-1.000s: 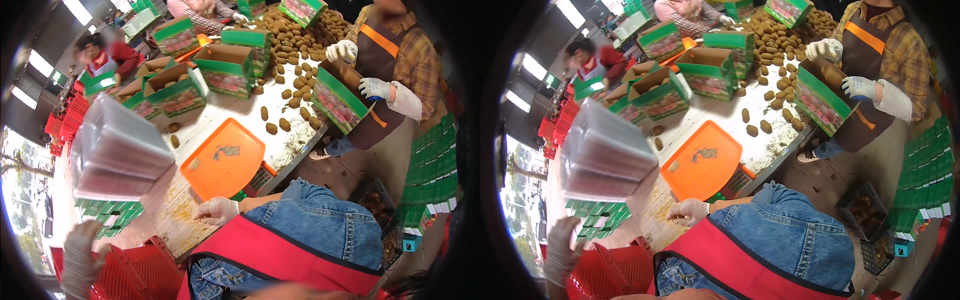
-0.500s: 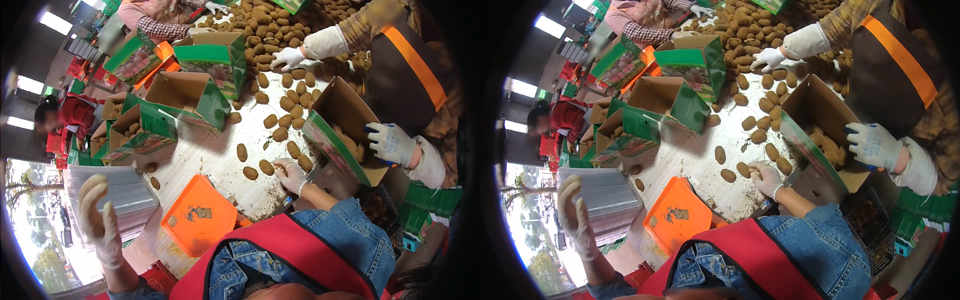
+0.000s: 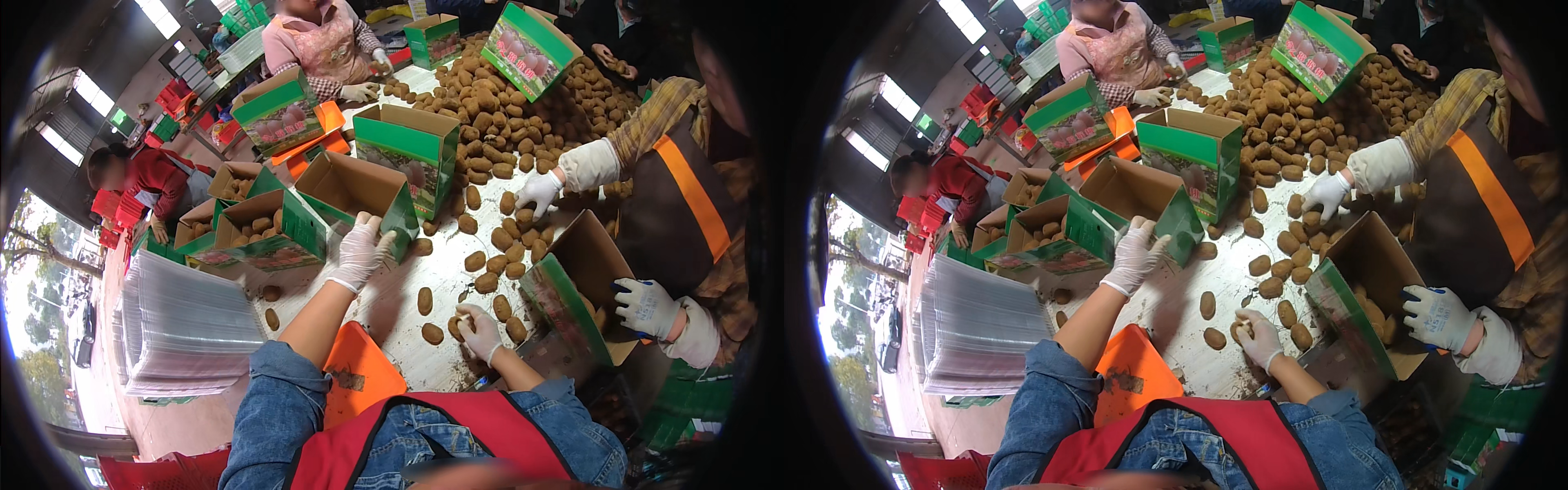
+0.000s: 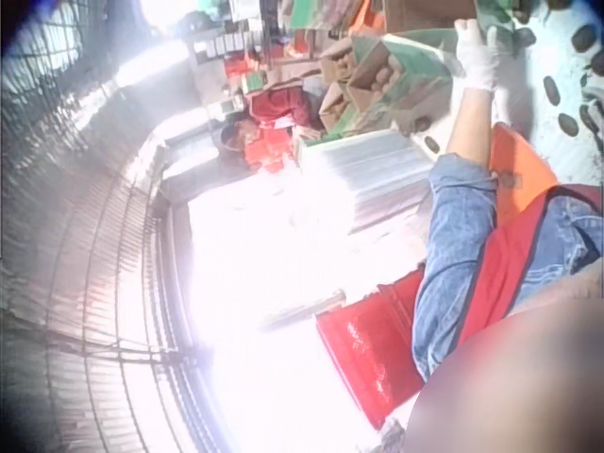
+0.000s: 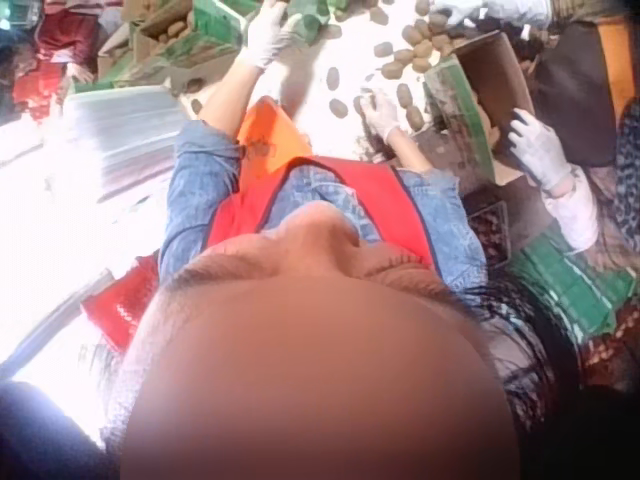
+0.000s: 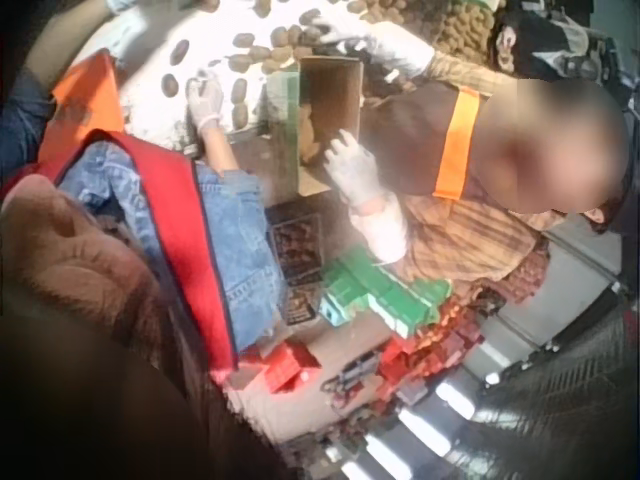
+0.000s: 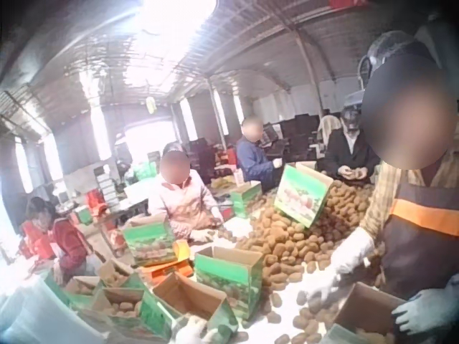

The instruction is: The person picks kiwis from a large pile on a table and places them into a clear plastic container on an orange scale. After filling the container, they seal it with a lid and place it into a red crate. The person repeats this process with additional kiwis and containers.

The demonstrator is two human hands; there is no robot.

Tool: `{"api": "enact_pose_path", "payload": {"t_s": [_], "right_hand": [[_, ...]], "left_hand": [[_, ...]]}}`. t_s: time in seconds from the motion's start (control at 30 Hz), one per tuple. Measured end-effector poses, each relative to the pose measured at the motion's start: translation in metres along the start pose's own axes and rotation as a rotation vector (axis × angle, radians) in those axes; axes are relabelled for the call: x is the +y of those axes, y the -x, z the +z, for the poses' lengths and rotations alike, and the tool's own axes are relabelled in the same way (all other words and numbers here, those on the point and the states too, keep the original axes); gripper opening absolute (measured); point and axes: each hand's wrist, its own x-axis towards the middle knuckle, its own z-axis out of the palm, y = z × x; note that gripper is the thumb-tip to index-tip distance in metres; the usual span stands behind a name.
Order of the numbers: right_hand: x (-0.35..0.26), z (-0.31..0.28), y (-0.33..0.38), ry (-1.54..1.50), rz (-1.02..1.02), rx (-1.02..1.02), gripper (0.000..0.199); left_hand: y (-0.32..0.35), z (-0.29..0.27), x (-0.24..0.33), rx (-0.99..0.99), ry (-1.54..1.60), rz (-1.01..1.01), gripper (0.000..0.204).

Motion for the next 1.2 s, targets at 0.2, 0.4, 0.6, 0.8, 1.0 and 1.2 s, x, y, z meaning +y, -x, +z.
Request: {"api": "enact_pose_path", "payload": {"t_s": [0.2,0.4,0.6,0.8,1.0,1.2], "right_hand": [[-0.007,0.014,-0.105,-0.078,0.075,0.021,0.052],[-0.043,-0.015,-0.219,0.225,-0.050,0.386,0.103],[-0.122,-0.058,-0.337,0.585,-0.146,0.461,0.094],[-0.169,-0.038,-0.338,0.369,-0.516,0.348,0.032],[-0.170,-0.030,-0.328,0.347,-0.567,0.389,0.024],[-0.165,0.083,-0.305,0.680,-0.334,0.097,0.068]], "left_hand": [[-0.009,-0.047,-0.102,0.123,-0.203,-0.149,0.022],[0.011,-0.064,-0.100,0.255,-0.114,-0.113,0.071],[0.037,-0.058,-0.055,0.189,0.111,-0.015,0.077],[0.028,-0.059,-0.057,0.135,0.157,-0.189,0.082],[0.036,-0.057,-0.062,0.141,0.211,-0.227,0.080],[0.032,-0.034,-0.039,0.145,0.319,-0.240,0.077]]}}
